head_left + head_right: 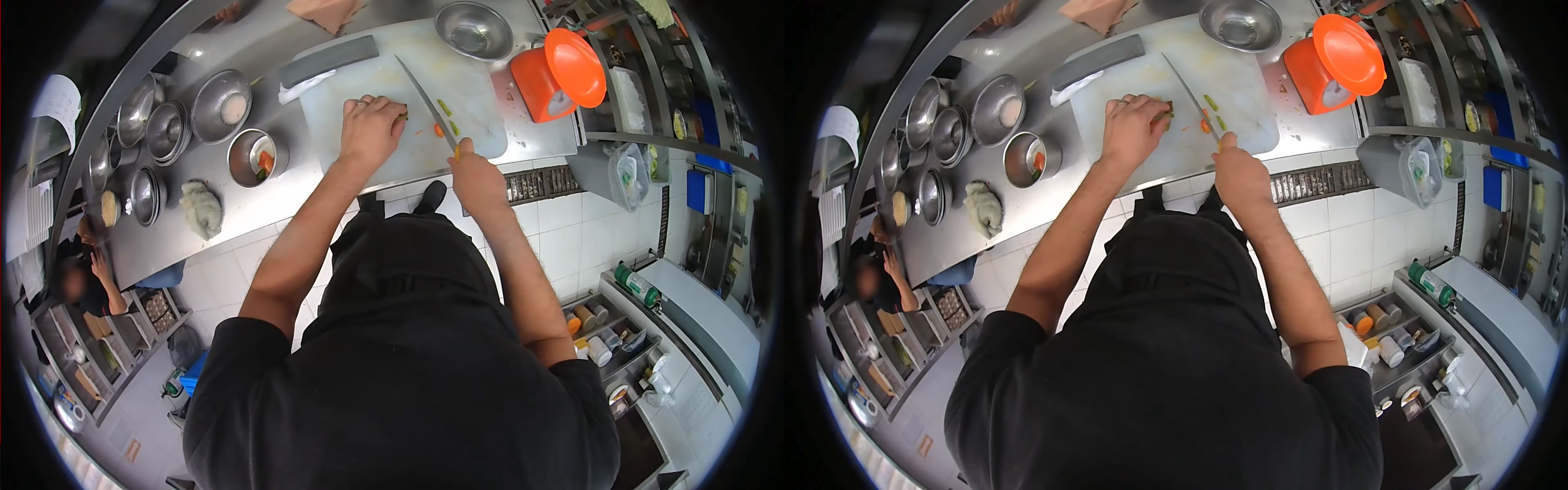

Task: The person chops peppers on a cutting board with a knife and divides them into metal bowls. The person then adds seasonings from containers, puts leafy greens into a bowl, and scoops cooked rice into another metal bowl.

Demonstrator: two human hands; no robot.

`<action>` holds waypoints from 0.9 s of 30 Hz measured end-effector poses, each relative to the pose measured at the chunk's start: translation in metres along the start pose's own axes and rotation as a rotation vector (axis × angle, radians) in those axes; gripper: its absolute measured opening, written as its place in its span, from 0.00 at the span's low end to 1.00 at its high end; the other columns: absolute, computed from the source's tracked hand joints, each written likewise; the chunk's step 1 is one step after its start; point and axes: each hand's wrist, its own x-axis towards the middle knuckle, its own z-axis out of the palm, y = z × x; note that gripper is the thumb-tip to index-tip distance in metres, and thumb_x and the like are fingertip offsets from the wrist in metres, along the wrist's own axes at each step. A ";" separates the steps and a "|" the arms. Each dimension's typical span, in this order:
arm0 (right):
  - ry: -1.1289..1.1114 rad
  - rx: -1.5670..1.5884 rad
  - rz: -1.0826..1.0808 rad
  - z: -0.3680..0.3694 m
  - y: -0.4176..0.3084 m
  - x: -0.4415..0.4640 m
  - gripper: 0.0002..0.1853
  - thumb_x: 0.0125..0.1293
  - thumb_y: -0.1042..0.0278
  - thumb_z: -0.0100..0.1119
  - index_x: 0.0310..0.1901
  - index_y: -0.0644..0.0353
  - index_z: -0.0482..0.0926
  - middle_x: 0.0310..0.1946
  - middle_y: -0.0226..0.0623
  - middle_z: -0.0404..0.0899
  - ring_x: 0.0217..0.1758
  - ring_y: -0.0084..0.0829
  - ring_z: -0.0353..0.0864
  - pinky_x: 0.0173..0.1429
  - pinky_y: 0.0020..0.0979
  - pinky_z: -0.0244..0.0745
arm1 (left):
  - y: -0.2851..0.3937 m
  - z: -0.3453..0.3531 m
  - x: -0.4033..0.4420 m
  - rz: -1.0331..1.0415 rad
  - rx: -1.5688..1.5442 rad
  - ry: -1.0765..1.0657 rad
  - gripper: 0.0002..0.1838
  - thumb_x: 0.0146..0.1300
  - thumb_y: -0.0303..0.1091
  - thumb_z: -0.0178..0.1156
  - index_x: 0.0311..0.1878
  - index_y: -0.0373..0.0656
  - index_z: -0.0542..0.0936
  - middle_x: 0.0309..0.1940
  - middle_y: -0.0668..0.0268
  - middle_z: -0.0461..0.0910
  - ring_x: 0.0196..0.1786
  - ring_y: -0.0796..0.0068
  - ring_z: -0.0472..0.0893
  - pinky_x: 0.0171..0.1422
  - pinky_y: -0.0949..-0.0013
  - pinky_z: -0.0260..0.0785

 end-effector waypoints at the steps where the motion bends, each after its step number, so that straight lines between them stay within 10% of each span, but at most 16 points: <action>1: -0.003 -0.002 -0.006 -0.004 0.000 0.000 0.17 0.81 0.58 0.55 0.54 0.65 0.68 0.34 0.56 0.88 0.40 0.59 0.90 0.46 0.55 0.85 | -0.002 -0.001 0.002 0.008 0.009 0.013 0.12 0.61 0.34 0.72 0.49 0.53 0.90 0.47 0.69 0.89 0.55 0.62 0.83 0.63 0.57 0.64; 27: 0.077 0.114 -0.002 0.023 0.033 0.001 0.19 0.79 0.55 0.59 0.53 0.64 0.70 0.33 0.56 0.87 0.39 0.61 0.89 0.44 0.58 0.82 | 0.011 0.025 0.041 0.033 0.000 -0.229 0.07 0.62 0.40 0.73 0.41 0.53 0.88 0.49 0.70 0.85 0.58 0.63 0.81 0.65 0.54 0.62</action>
